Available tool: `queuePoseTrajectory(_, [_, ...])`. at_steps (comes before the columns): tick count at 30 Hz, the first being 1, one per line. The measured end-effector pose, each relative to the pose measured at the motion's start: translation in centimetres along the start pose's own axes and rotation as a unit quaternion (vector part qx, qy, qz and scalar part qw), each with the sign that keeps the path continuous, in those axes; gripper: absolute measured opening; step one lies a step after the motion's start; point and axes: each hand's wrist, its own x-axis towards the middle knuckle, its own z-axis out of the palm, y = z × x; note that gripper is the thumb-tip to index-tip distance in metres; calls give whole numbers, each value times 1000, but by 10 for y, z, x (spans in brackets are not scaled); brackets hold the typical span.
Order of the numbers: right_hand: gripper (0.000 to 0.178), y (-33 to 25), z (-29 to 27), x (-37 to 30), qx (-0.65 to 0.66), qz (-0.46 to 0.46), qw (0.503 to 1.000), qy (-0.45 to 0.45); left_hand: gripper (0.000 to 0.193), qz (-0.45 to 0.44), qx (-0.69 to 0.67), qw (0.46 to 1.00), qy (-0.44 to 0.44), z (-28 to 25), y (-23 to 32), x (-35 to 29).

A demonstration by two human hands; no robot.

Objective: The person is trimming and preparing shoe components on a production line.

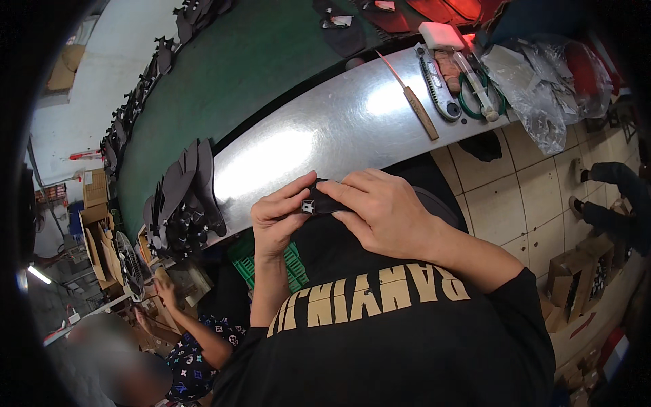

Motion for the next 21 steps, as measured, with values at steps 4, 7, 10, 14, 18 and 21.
queuePoseTrajectory(4, [41, 6, -1, 1, 14, 37, 999, -34, 40, -56, -15, 998, 38, 12, 2, 1])
queuePoseTrajectory(7, [39, 10, 3, -1, 44, 71, 996, -26, 42, -127, -56, 989, 52, 16, 1, 1])
queuePoseTrajectory(10, [29, 16, 8, -4, 57, 69, 996, 0, 43, -132, -45, 988, 62, 20, -2, 1])
queuePoseTrajectory(14, [18, 12, 9, -3, -23, 22, 999, -5, 46, -120, -41, 988, 89, 28, -6, 3])
queuePoseTrajectory(18, [19, 9, 9, -3, -89, -18, 996, -12, 45, -130, -62, 985, 96, 31, -6, 3])
queuePoseTrajectory(21, [12, 11, 9, -3, -93, -36, 995, 0, 45, -139, -74, 983, 98, 32, -5, 6])
